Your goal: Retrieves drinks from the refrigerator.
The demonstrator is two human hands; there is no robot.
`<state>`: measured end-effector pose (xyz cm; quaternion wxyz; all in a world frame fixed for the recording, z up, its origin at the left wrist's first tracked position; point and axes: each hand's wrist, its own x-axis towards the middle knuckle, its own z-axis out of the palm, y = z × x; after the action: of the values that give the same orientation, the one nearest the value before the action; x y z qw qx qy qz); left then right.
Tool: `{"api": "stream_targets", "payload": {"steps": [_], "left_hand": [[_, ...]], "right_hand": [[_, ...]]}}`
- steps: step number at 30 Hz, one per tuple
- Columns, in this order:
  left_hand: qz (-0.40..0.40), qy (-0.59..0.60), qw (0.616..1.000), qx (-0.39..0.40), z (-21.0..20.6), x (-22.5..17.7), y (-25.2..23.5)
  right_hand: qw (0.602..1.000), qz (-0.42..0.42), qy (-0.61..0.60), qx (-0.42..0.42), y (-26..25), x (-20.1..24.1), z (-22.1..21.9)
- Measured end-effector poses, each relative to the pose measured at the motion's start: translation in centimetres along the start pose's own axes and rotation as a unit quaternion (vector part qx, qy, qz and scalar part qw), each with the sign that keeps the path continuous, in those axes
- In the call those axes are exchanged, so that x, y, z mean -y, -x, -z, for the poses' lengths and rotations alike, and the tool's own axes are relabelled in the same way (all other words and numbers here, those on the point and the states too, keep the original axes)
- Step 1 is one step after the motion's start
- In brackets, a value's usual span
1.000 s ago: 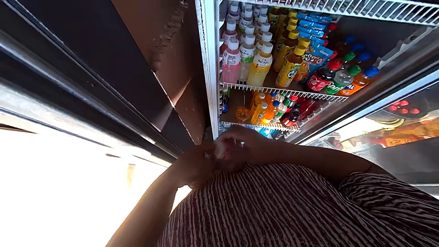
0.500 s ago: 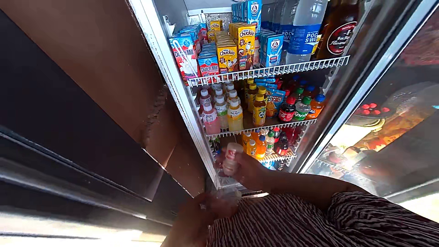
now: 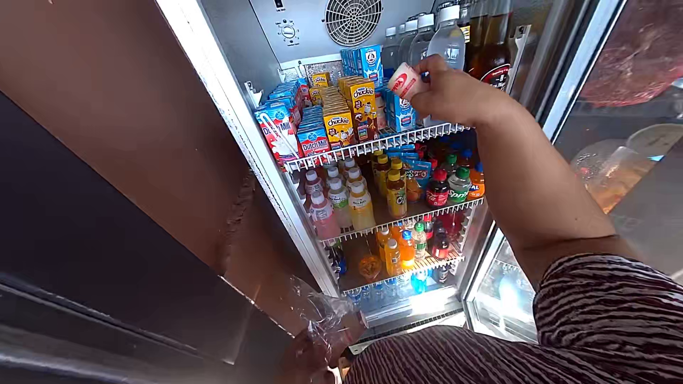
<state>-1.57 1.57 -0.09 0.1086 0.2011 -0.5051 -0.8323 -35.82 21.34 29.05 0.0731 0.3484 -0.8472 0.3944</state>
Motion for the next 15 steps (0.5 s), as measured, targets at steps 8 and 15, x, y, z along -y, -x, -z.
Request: {"api": "stream_targets", "payload": {"steps": [8,15], "left_hand": [[0.007,-0.001,1.0,0.009,-0.6,1.0,0.2],[0.018,-0.056,0.998,-0.027,-0.4,1.8,1.1]], "right_hand": [[0.946,-0.023,0.298,0.124,-6.2,3.0,-1.4],[0.922,0.048,0.357,0.145,-8.2,1.9,-3.9]]}}
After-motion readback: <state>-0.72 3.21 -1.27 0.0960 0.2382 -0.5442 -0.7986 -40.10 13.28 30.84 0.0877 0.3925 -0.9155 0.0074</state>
